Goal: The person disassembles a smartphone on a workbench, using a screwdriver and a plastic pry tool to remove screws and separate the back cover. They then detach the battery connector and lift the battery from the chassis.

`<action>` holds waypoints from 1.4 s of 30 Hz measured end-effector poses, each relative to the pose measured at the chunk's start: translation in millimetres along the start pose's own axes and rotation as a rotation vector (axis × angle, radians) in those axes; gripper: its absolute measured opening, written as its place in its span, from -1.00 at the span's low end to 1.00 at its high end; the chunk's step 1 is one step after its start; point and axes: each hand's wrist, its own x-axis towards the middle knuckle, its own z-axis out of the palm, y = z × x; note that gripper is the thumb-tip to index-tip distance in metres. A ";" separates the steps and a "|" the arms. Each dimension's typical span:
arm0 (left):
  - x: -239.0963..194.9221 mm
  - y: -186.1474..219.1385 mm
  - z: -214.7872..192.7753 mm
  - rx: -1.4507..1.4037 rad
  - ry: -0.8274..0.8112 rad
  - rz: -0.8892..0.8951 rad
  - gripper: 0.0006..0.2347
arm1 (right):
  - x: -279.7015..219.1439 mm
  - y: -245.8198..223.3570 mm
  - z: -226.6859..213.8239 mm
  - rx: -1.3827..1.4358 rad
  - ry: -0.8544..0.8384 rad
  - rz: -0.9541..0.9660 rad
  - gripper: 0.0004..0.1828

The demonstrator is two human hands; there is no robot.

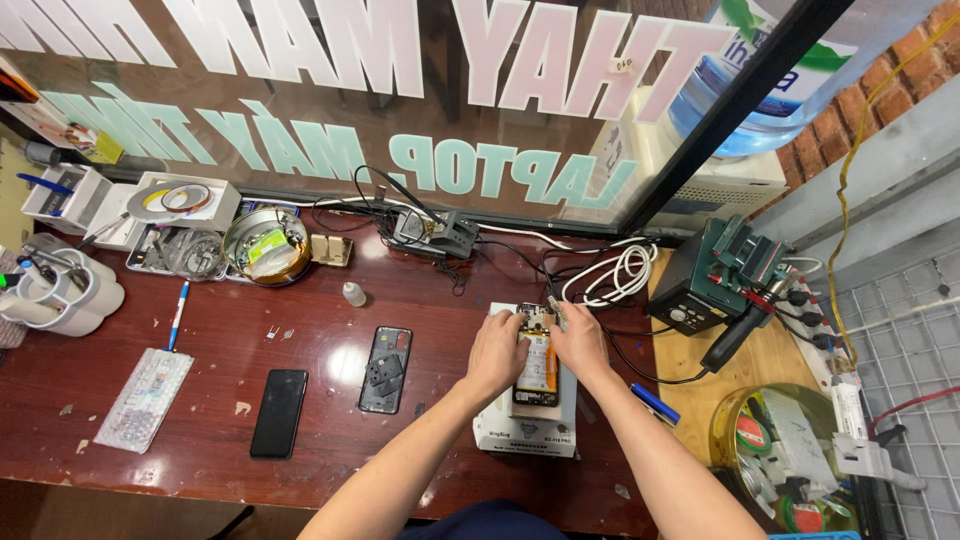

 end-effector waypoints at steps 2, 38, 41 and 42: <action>12.0 -2.7 -1.9 0.002 -0.022 0.000 -0.58 | 0.9 3.7 -0.3 -0.011 0.008 -0.003 -0.57; 25.4 -8.0 6.2 -0.153 -0.155 -0.061 -0.68 | 9.0 14.2 8.5 0.716 -0.330 0.626 -0.62; 26.1 -6.0 5.8 -0.138 -0.173 -0.060 -0.73 | 9.2 11.6 0.4 0.783 -0.358 0.671 -0.63; 25.6 -5.4 5.2 -0.135 -0.169 -0.058 -0.74 | 7.7 10.9 -1.5 0.800 -0.350 0.660 -0.62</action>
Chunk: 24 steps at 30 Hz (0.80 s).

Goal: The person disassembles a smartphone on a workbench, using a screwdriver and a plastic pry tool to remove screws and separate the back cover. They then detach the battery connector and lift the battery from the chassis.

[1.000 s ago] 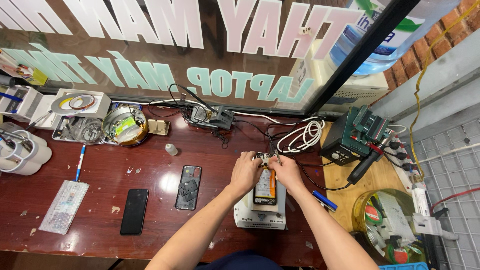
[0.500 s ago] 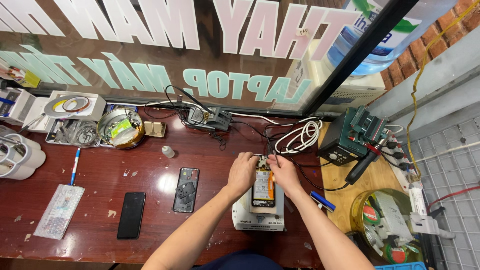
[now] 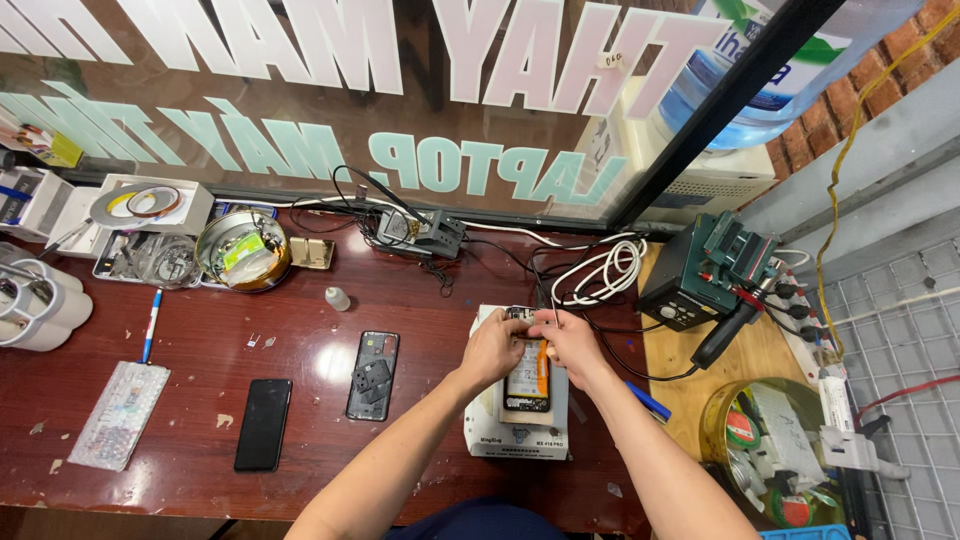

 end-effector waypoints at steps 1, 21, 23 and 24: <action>-0.1 0.7 -0.5 0.008 -0.011 -0.014 -0.75 | -1.7 -0.1 -0.4 0.015 -0.002 -0.014 -0.62; -2.0 -18.8 13.5 -0.164 0.195 -0.025 -0.86 | -27.5 -0.8 18.2 -0.905 0.187 -0.535 -0.61; -1.2 -20.4 14.9 -0.161 0.198 -0.028 -0.86 | -19.2 -0.2 14.9 -0.813 0.172 -0.539 -0.62; -1.3 -21.2 14.9 -0.158 0.199 -0.029 -0.86 | -13.3 0.2 12.5 -0.767 0.152 -0.511 -0.61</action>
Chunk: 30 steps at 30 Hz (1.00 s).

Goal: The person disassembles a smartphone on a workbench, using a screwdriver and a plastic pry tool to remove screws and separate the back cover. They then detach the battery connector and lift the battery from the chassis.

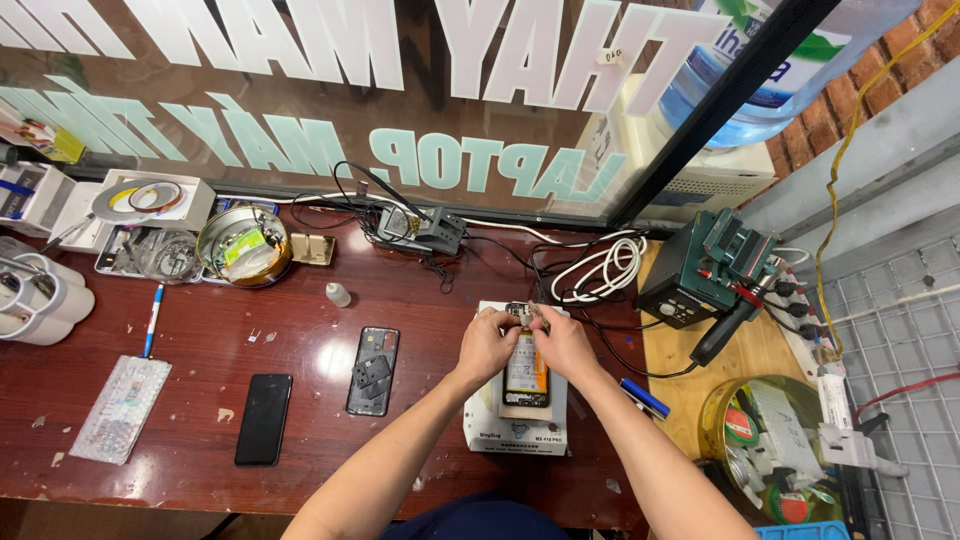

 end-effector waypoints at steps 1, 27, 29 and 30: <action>-0.2 -0.4 0.0 0.001 -0.007 -0.019 -0.86 | 4.2 4.1 1.7 0.048 -0.018 0.024 -0.61; -62.0 4.5 -27.8 -0.844 -0.520 -0.486 -0.78 | -62.4 -10.2 -0.3 0.965 -0.096 0.114 -0.70; -58.8 8.9 -31.3 -0.763 -0.426 -0.414 -0.83 | -66.8 -17.2 -2.9 0.871 -0.119 0.152 -0.71; -57.8 11.6 -32.9 -0.722 -0.381 -0.376 -0.85 | -68.2 -20.2 -4.2 0.777 -0.128 0.173 -0.71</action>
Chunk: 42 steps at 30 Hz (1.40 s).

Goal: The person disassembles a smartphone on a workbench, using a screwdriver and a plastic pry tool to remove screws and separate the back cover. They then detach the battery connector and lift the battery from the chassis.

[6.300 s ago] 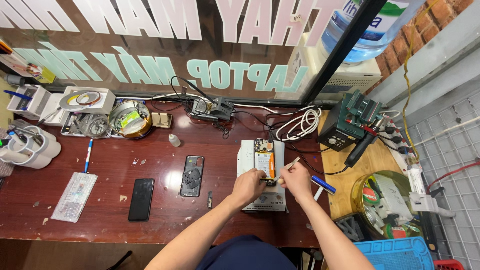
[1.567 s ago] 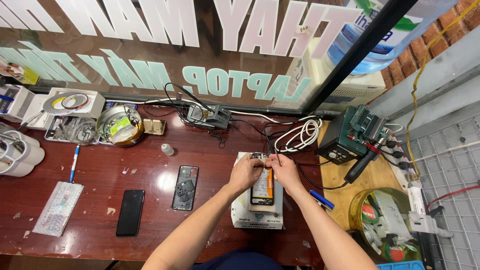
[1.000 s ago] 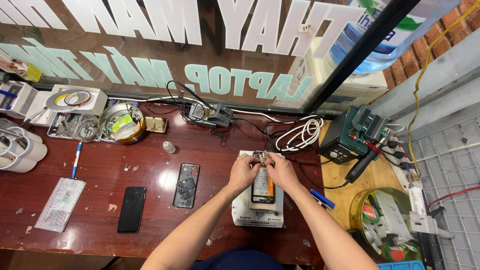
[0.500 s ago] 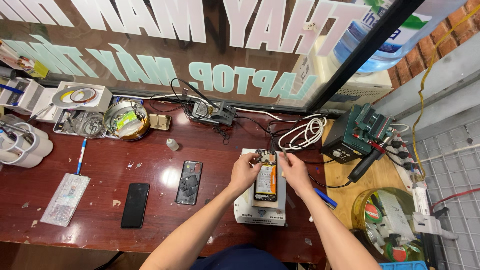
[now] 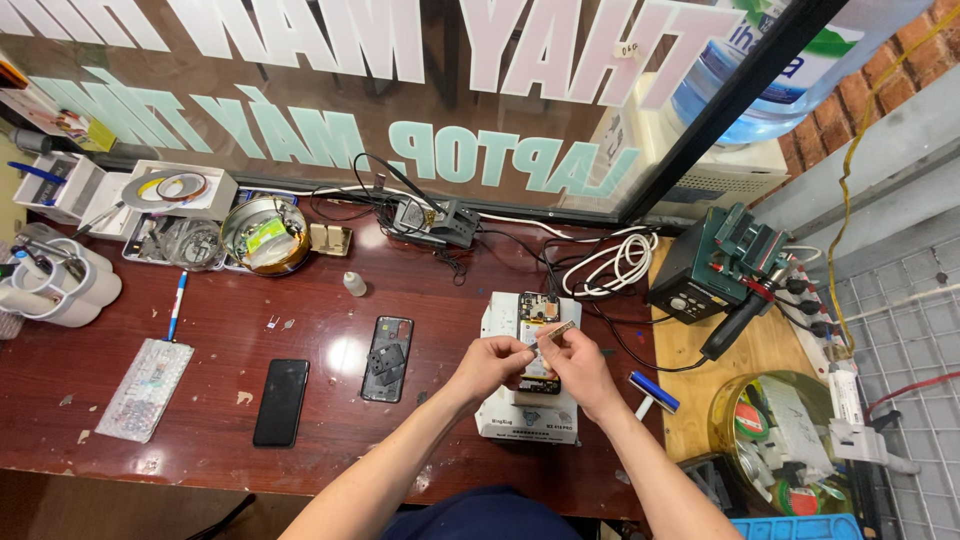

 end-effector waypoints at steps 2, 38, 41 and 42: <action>-5.8 4.8 6.5 0.081 0.046 0.115 -0.86 | -3.4 -4.4 0.7 -0.066 0.013 0.055 -0.71; -35.9 2.9 26.0 0.950 0.216 0.331 -0.56 | -37.6 17.0 6.8 -0.851 0.504 -0.193 -0.79; -35.4 0.2 25.7 0.931 0.221 0.332 -0.57 | -33.0 24.1 13.5 -1.038 0.445 -0.316 -0.83; -35.8 -0.8 25.4 0.925 0.224 0.329 -0.57 | -30.2 27.8 17.0 -1.094 0.439 -0.367 -0.84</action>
